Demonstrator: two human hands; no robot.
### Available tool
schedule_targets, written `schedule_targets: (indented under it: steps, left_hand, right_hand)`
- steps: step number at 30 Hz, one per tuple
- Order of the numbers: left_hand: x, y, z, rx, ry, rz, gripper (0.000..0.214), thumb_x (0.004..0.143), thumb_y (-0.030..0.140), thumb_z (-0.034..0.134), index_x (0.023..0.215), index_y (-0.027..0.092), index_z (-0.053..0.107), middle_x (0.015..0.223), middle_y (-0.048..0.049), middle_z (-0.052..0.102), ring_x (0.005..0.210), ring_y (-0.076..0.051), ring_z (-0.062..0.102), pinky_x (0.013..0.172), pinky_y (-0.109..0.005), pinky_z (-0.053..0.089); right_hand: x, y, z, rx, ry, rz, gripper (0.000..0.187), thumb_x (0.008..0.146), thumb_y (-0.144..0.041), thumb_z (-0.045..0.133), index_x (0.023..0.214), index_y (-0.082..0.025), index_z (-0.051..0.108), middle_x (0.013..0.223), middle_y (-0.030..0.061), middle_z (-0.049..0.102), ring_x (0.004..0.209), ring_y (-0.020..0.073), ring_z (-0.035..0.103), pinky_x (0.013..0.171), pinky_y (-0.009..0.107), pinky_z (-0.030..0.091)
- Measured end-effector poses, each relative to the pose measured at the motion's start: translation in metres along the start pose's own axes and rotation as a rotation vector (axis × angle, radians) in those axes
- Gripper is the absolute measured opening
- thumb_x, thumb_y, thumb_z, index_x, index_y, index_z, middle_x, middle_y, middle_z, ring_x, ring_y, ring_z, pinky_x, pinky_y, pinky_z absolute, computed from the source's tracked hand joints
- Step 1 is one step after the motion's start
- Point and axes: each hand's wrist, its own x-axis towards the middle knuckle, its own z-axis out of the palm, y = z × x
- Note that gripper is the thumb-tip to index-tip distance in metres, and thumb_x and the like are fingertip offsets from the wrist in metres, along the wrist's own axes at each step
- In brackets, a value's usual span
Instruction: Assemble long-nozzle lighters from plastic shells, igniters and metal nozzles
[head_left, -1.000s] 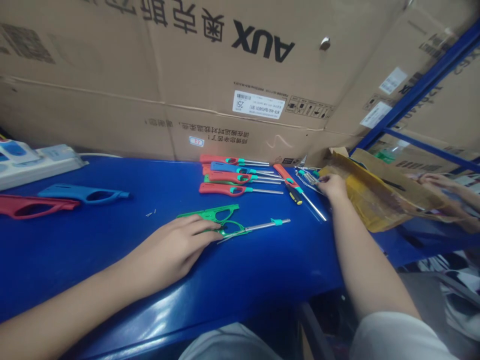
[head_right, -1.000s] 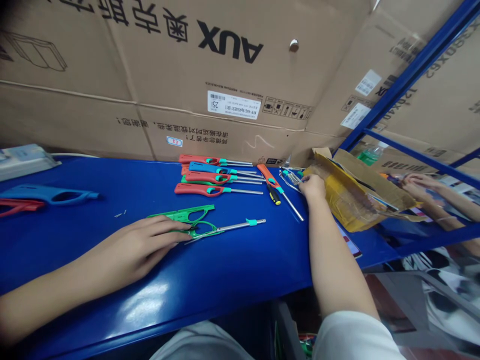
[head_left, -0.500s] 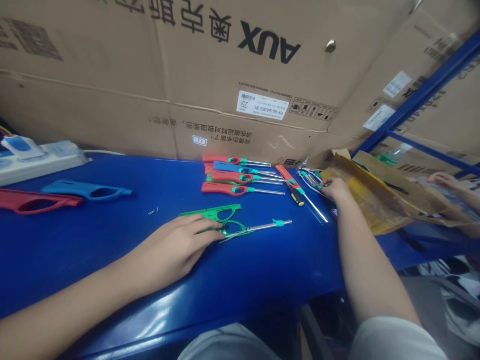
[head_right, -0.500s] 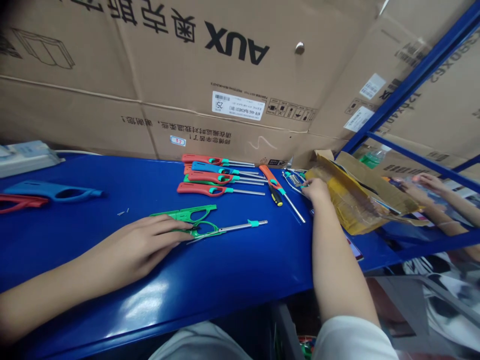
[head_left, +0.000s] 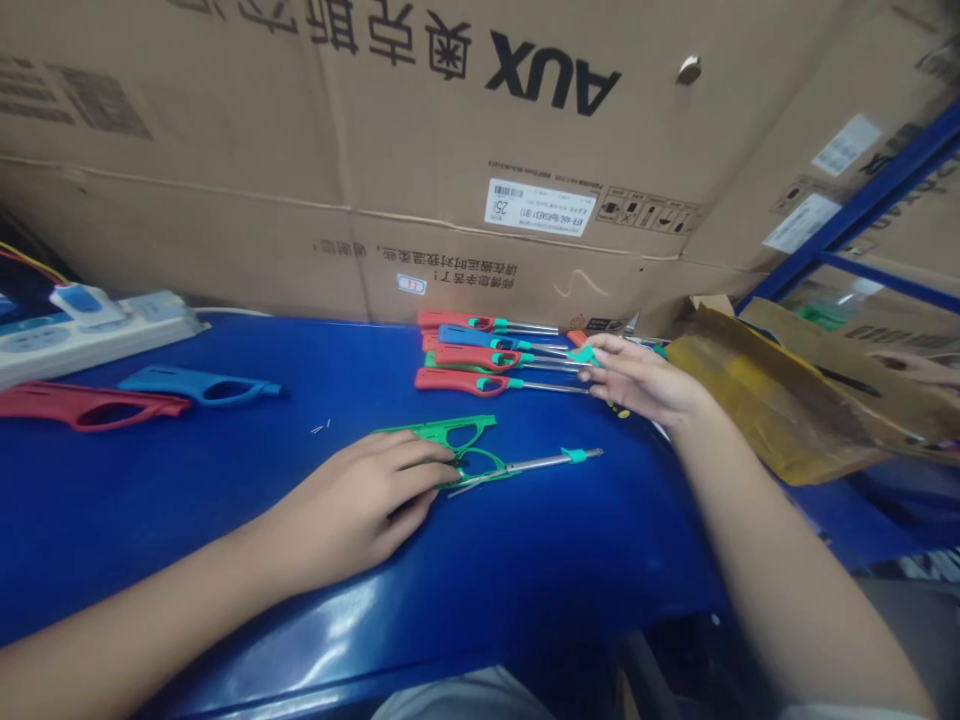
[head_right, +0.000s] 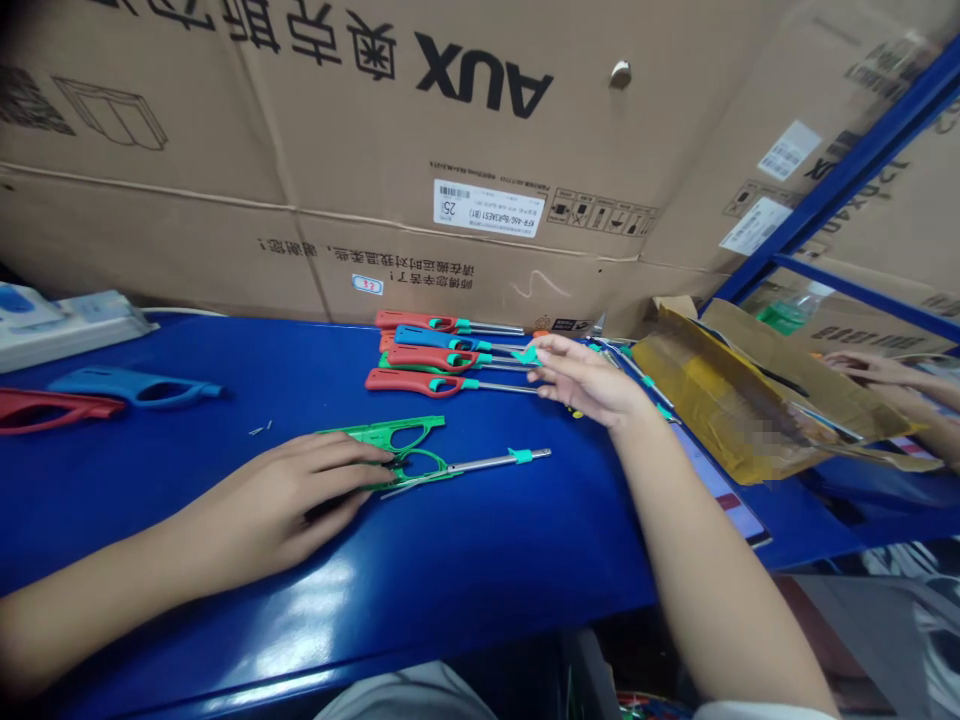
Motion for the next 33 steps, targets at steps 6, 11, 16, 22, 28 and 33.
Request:
schedule_targets:
  steps: [6,11,16,22,28,33]
  left_hand:
    - [0.002,0.0,0.001,-0.028,0.036,-0.015,0.029,0.102,0.021,0.051,0.126,0.025,0.068,0.125,-0.0049,0.072,0.113,-0.023,0.069,0.099,-0.042,0.055]
    - [0.002,0.002,0.0,-0.068,0.114,-0.059,0.028,0.101,0.019,0.054,0.125,0.023,0.068,0.122,-0.0063,0.073,0.109,-0.022,0.068,0.095,-0.039,0.056]
    - [0.003,0.005,0.001,-0.104,0.149,-0.085,0.029,0.101,0.019,0.055,0.128,0.02,0.066,0.118,-0.0076,0.074,0.104,-0.022,0.068,0.091,-0.038,0.056]
    - [0.005,0.005,0.006,-0.145,0.127,-0.112,0.027,0.101,0.02,0.056,0.126,0.02,0.068,0.116,-0.0076,0.075,0.104,-0.022,0.067,0.093,-0.04,0.055]
    - [0.006,0.004,0.004,-0.147,0.127,-0.123,0.024,0.1,0.022,0.058,0.12,0.02,0.07,0.114,-0.0071,0.075,0.102,-0.023,0.067,0.09,-0.04,0.054]
    - [0.005,0.004,0.005,-0.147,0.132,-0.112,0.021,0.1,0.023,0.059,0.118,0.019,0.07,0.112,-0.0071,0.076,0.1,-0.022,0.066,0.088,-0.038,0.053]
  right_hand:
    - [-0.013,0.007,0.05,0.145,-0.334,0.089,0.038,0.074,-0.038,0.089,0.099,-0.02,0.067,0.088,0.0007,0.07,0.076,0.0127,0.07,0.058,0.021,0.057]
    - [-0.022,0.025,0.089,0.143,-0.355,-0.091,0.026,0.08,-0.027,0.085,0.098,-0.02,0.068,0.087,-0.0006,0.068,0.078,0.0106,0.068,0.071,0.024,0.061]
    - [-0.03,0.039,0.112,-0.184,-0.298,-0.374,0.003,0.088,-0.019,0.071,0.089,-0.02,0.07,0.096,0.0033,0.063,0.08,0.0126,0.064,0.067,0.026,0.057]
    - [-0.033,0.038,0.11,-0.571,-0.244,-0.636,0.013,0.09,-0.012,0.064,0.097,-0.022,0.069,0.094,0.0037,0.066,0.079,0.0146,0.062,0.072,0.03,0.054]
    - [-0.032,0.043,0.11,-0.783,-0.349,-0.645,0.016,0.091,-0.021,0.072,0.107,-0.022,0.069,0.105,0.0066,0.064,0.1,0.0213,0.06,0.09,0.04,0.052]
    - [-0.032,0.048,0.114,-0.686,-0.322,-0.576,0.004,0.096,-0.024,0.067,0.094,-0.021,0.066,0.1,0.005,0.066,0.097,0.02,0.061,0.091,0.038,0.051]
